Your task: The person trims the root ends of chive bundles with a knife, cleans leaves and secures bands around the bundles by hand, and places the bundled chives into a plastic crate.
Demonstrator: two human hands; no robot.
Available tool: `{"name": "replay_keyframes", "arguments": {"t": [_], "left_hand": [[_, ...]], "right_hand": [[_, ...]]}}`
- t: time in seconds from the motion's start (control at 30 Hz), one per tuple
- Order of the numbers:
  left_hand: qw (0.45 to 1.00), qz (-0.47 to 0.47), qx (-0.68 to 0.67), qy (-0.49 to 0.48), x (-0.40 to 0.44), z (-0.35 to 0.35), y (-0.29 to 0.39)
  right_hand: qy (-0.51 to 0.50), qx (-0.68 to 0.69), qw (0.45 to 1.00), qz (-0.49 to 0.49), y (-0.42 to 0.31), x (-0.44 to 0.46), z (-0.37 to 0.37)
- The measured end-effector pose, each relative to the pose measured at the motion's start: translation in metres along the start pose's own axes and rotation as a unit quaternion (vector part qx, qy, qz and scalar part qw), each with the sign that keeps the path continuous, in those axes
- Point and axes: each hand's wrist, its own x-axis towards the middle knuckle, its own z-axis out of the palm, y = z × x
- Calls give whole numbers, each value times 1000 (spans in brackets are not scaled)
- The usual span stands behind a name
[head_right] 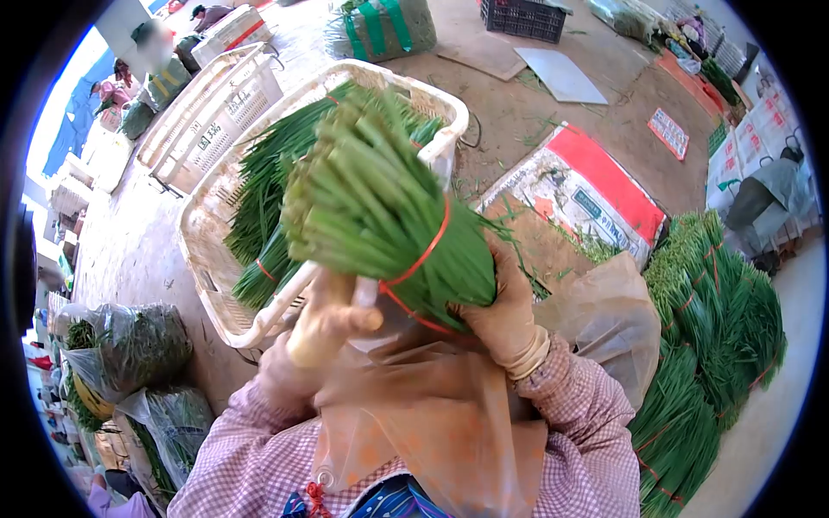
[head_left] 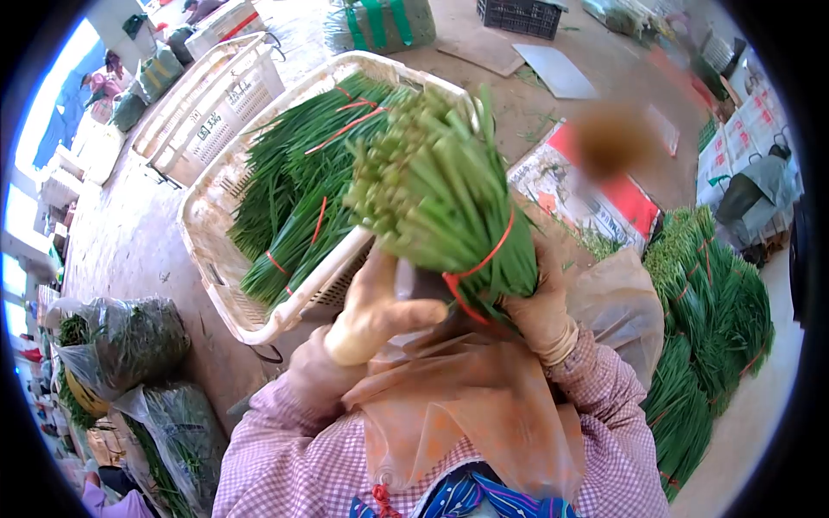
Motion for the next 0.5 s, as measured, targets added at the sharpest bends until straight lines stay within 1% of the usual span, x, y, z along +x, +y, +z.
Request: {"name": "replay_keyframes", "arguments": {"t": [0.07, 0.1, 0.13, 0.17, 0.2, 0.23, 0.27, 0.3, 0.33, 0.4, 0.43, 0.47, 0.5], "left_hand": [[997, -63, 0, -48, 11, -2, -14], [999, -26, 2, -28, 19, 0, -24], [1000, 11, 7, -8, 27, 2, -34], [999, 48, 13, 12, 36, 4, -43], [998, 22, -53, 5, 43, 8, -43], [998, 21, -56, -3, 46, 7, -46], [997, -1, -70, -18, 49, 1, -51], [996, -25, -83, -32, 51, -1, -54], [995, -28, -83, -37, 54, 4, -49], [992, -57, -96, -61, 61, 19, -33], [991, -76, -94, -62, 65, 21, -33], [988, -88, -97, -75, 70, 30, -29], [988, -68, -122, -70, 77, 42, -22]], "right_hand": [[-17, -143, 987, -77, 0, -3, 8], [-15, -214, 975, -57, 0, -5, 8], [-14, -214, 975, -62, -6, -1, 4], [-93, -240, 964, -69, -18, 1, -4], [-169, -265, 946, -73, -33, 3, -15], [-252, -377, 890, 51, -55, 9, -31], [-201, -325, 912, 149, -52, 8, -58], [-139, -261, 940, 171, -61, 9, -72], [-75, -193, 961, 184, -70, 10, -87], [8, -119, 985, 124, -93, 20, -88], [60, -60, 995, 47, -94, 23, -74], [39, -115, 992, -18, -86, 27, -65], [24, -168, 982, -85, -77, 32, -56]]}}
